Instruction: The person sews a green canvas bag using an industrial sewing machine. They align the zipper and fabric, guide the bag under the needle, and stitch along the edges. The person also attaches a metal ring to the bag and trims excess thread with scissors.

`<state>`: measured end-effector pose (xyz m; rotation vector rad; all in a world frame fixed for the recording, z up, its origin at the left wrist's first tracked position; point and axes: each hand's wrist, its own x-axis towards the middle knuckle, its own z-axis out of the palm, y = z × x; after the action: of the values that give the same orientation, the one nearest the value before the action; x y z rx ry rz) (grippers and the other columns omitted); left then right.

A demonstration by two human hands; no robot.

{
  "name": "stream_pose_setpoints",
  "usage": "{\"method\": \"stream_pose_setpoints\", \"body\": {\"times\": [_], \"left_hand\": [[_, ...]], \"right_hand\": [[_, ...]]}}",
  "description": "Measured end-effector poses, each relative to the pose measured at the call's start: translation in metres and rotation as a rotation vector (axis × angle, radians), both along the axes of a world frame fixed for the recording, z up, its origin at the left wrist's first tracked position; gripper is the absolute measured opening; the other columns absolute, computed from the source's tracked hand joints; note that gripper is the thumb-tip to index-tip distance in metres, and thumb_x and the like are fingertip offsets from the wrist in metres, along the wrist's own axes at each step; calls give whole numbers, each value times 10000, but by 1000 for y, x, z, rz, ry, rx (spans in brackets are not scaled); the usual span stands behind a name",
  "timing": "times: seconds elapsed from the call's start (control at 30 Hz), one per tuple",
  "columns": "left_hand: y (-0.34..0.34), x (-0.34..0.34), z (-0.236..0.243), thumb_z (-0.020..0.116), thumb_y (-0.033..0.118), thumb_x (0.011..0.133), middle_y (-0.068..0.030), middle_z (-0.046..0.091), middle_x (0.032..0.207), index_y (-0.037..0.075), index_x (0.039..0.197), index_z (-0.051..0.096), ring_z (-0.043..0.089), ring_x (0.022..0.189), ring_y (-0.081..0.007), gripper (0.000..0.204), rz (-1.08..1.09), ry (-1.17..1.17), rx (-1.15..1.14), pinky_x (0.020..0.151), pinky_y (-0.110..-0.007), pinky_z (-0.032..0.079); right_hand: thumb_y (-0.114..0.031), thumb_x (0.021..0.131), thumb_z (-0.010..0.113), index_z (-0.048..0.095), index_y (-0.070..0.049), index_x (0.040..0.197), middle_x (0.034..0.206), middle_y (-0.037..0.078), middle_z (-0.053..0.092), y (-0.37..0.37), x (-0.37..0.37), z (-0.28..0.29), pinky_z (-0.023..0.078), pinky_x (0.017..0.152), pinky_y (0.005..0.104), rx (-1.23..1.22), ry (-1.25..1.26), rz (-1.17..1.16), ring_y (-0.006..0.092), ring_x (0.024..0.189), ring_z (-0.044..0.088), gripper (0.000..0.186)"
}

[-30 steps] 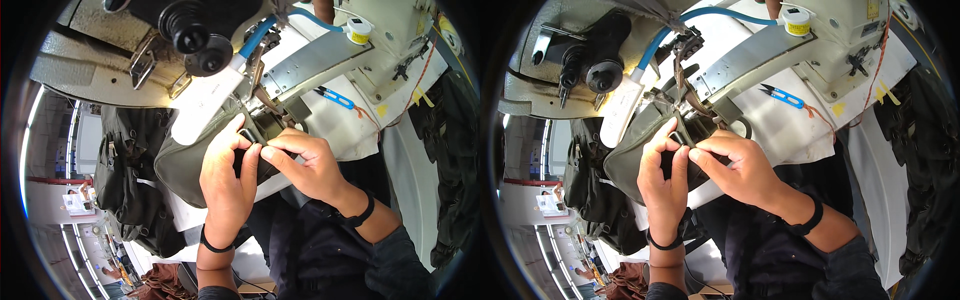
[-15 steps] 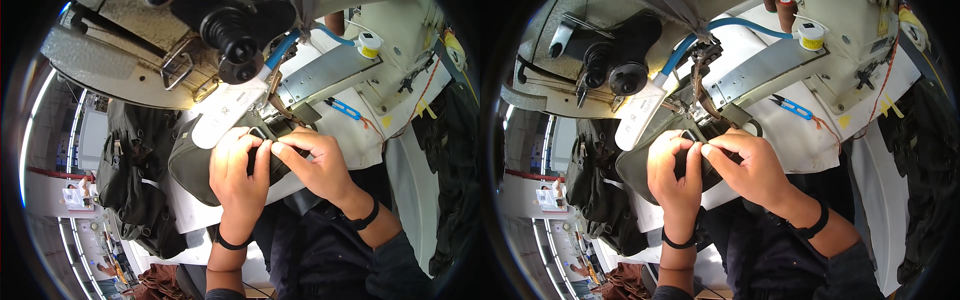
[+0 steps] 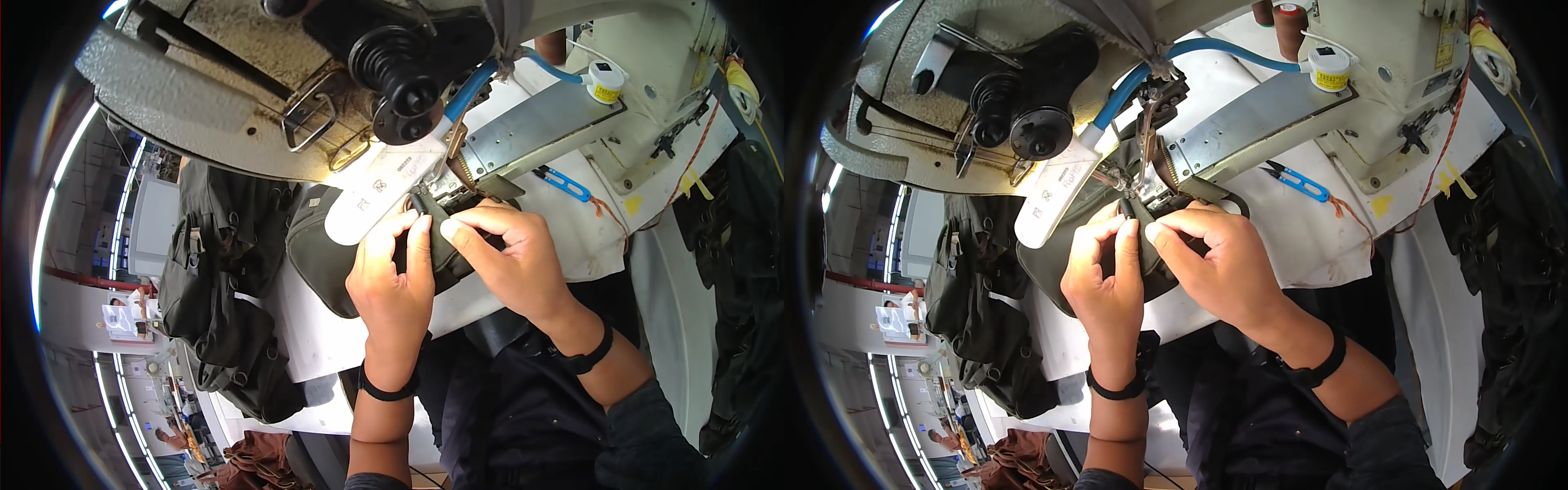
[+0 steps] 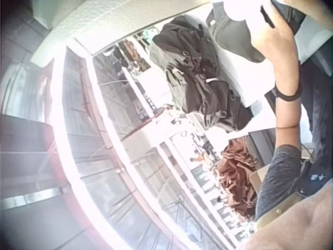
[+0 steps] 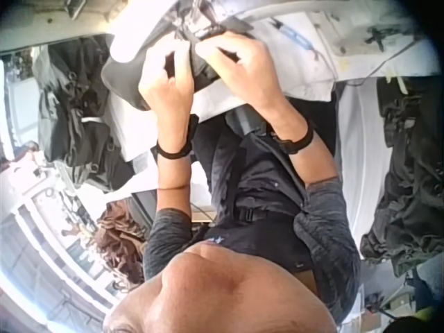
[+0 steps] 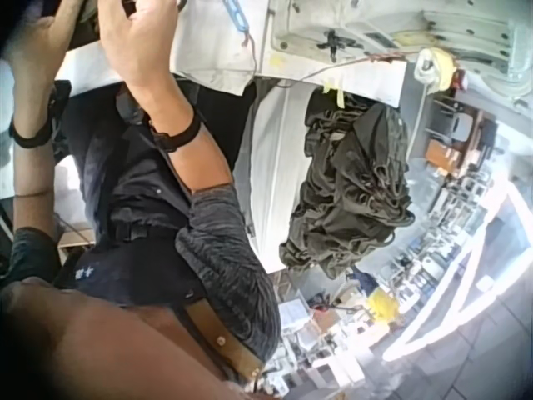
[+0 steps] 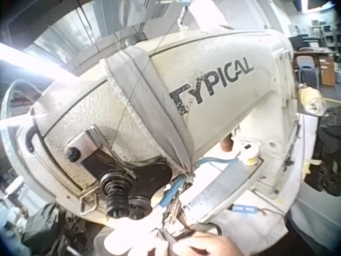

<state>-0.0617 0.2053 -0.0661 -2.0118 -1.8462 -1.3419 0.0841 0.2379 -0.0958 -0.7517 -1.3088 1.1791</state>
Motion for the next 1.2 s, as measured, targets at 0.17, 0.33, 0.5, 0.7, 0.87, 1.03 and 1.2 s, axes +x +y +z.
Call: {"method": "stream_pose_setpoints", "body": {"times": [0.17,0.33,0.5,0.7,0.87,1.03,1.2], "left_hand": [[3,-2,-8,791,38,926,-146,781,1022,-1,1051,742,766,908,-288,139,-31,-72,25,838,-354,592],[13,-8,-17,782,23,938,-154,781,1047,-37,1093,740,766,925,-249,172,-48,-217,12,847,-344,591],[16,-9,-19,772,15,946,-169,779,1055,-65,1114,730,767,945,-241,190,-72,-308,7,859,-345,592],[29,-19,-18,713,24,1003,-135,762,1122,-61,1118,689,741,989,-157,146,-89,-199,-10,907,-297,587],[35,-27,-19,725,41,1002,-119,766,1084,-51,1139,696,741,989,-156,167,-100,-167,-26,915,-298,582],[35,-39,-16,737,37,996,-101,762,1073,-48,1179,696,734,983,-142,206,-159,-127,-23,914,-289,573],[36,-44,-13,725,21,1003,-67,746,1068,-37,1183,697,709,982,-113,191,-176,-177,-107,910,-262,558]], "right_hand": [[-74,952,707,743,50,1000,832,119,699,-1,0,1,493,653,313,-20,-40,-14,160,725,633,137],[-44,951,722,746,67,1010,842,75,703,4,-5,5,488,679,284,13,-82,-71,109,756,609,129],[-54,933,742,736,46,950,825,77,697,3,-12,13,500,668,306,25,-169,-153,158,734,622,102],[-89,904,761,713,-9,879,807,125,694,10,-21,15,535,625,393,164,-261,-346,313,691,675,96],[-59,904,759,718,-18,989,917,146,716,10,-14,10,554,673,378,228,-310,-318,324,767,694,103],[-7,919,736,600,0,1316,1285,171,641,-13,9,-19,529,964,375,407,-136,-441,265,1128,634,420],[-141,964,724,607,29,1314,1292,174,668,-11,9,-42,449,1111,431,15,-63,-208,281,1241,628,406]]}}
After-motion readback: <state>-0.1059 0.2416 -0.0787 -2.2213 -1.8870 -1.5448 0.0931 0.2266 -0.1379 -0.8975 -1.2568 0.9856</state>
